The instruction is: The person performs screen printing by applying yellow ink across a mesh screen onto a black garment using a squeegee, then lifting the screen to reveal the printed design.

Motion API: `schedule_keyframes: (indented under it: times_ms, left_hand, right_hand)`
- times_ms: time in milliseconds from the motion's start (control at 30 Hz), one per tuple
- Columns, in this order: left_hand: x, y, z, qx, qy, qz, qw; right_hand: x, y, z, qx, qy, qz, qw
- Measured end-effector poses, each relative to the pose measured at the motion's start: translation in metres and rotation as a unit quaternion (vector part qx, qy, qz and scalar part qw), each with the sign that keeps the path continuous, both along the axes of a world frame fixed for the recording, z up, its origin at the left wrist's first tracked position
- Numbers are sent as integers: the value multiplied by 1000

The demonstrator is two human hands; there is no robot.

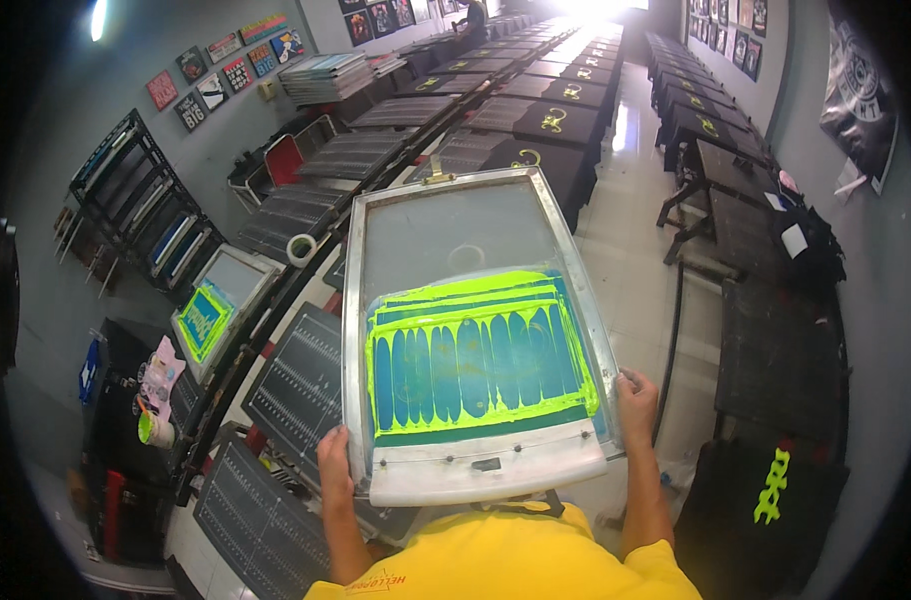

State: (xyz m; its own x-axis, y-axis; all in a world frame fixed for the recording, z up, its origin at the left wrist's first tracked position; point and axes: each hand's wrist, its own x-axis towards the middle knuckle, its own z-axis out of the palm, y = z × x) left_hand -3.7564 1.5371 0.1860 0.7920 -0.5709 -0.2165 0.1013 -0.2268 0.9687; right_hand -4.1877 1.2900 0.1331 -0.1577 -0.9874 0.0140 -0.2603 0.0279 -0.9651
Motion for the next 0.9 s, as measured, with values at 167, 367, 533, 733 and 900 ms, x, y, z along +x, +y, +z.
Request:
schedule_keyframes:
  times_ms: [167,367,533,733,900]
  left_hand:
    - [-7,-52,8,-5,-16,-33,999]
    - [0,-124,-1,-32,-27,-74,996]
    - [-7,-202,-13,-32,-17,-39,999]
    - [-33,-290,1,-3,-16,13,1000]
    - [-10,-307,-31,30,-155,-53,986]
  right_hand:
    - [-8,-34,-3,-23,-14,-27,999]
    - [-10,-87,1,-6,-52,-27,998]
    - [-12,-178,20,-18,-36,-8,999]
    - [-15,-289,24,-37,-60,38,997]
    - [5,-349,36,-36,-32,56,997]
